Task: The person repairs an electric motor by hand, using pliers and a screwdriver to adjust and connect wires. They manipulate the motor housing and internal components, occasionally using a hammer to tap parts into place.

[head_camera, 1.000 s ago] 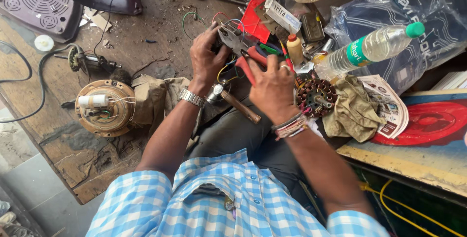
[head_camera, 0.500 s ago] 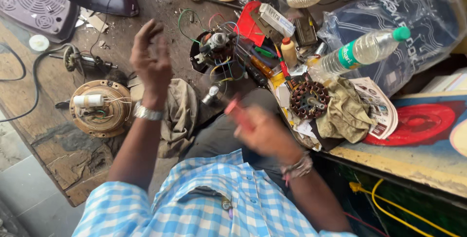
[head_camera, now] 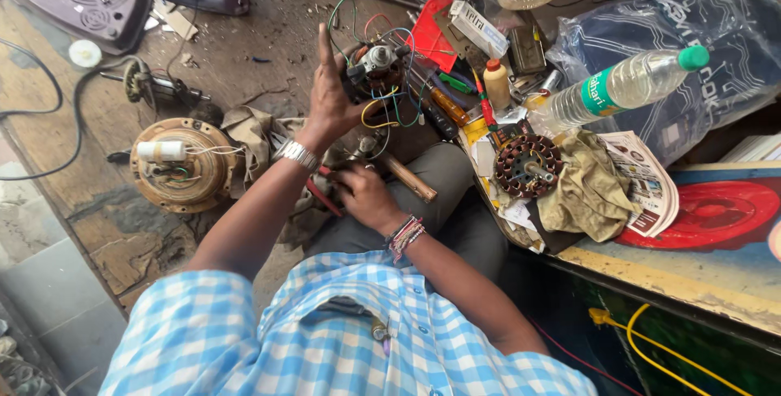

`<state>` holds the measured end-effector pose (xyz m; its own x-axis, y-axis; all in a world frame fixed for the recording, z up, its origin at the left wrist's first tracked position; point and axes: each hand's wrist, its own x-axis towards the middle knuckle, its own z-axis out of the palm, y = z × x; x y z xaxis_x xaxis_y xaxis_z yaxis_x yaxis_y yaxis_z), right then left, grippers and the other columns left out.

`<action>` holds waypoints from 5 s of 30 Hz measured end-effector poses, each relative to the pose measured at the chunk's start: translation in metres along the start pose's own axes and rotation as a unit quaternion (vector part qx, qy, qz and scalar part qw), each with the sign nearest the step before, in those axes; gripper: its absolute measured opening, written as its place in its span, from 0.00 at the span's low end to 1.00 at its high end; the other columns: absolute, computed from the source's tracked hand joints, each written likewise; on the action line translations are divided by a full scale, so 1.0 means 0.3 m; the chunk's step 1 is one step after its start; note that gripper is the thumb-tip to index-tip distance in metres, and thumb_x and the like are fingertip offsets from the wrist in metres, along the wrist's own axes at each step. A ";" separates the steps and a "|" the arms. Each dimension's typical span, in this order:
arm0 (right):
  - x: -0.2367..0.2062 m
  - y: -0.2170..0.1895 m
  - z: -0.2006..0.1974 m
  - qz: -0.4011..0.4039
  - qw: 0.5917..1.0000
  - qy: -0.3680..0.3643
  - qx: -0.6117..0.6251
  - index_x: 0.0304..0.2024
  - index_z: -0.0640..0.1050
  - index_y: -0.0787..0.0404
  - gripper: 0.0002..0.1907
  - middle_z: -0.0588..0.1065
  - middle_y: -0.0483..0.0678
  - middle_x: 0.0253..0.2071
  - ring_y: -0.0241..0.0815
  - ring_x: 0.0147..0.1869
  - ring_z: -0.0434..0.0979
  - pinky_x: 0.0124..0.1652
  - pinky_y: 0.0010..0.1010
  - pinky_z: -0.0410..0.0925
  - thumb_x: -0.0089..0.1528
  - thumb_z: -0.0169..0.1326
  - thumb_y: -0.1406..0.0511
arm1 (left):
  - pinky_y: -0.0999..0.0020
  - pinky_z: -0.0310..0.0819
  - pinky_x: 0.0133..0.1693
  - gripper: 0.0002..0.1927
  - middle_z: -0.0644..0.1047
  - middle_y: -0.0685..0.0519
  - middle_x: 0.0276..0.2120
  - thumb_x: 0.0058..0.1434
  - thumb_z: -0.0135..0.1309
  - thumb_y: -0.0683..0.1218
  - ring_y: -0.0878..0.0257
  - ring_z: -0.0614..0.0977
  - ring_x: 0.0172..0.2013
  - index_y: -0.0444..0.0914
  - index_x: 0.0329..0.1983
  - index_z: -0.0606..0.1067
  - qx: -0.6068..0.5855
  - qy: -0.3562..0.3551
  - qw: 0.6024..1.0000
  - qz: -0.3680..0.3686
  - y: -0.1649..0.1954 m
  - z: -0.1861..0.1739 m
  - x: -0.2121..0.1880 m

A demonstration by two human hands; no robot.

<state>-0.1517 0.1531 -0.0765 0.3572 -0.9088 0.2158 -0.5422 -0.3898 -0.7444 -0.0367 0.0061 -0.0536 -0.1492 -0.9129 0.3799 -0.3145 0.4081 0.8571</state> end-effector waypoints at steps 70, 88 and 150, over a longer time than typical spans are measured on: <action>0.063 0.116 -0.194 0.142 0.750 0.246 0.597 0.62 0.69 0.59 0.30 0.74 0.45 0.52 0.38 0.51 0.74 0.46 0.32 0.68 0.70 0.49 0.45 | 0.65 0.81 0.50 0.54 0.75 0.46 0.56 0.56 0.67 0.38 0.60 0.81 0.51 0.42 0.78 0.46 -0.462 0.115 0.858 -0.191 0.332 0.066 -0.078; 0.046 0.112 -0.213 0.182 0.782 0.231 0.549 0.62 0.70 0.56 0.35 0.73 0.42 0.51 0.36 0.51 0.72 0.44 0.30 0.65 0.67 0.45 0.37 | 0.63 0.80 0.55 0.55 0.74 0.44 0.57 0.55 0.65 0.36 0.59 0.81 0.54 0.39 0.78 0.43 -0.466 0.112 0.856 -0.192 0.328 0.082 -0.078; 0.065 0.086 -0.207 0.202 0.743 0.209 0.603 0.61 0.70 0.62 0.35 0.74 0.48 0.51 0.39 0.50 0.75 0.45 0.30 0.68 0.68 0.49 0.41 | 0.63 0.76 0.59 0.50 0.73 0.46 0.59 0.53 0.69 0.43 0.59 0.78 0.57 0.39 0.73 0.52 -0.335 0.135 0.906 -0.219 0.329 0.048 -0.062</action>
<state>-0.2059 0.1161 -0.0522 -0.0545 -0.9803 -0.1897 0.6243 0.1148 -0.7727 -0.0784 0.0634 0.0191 0.1161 -0.9917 -0.0546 0.3651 -0.0085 0.9309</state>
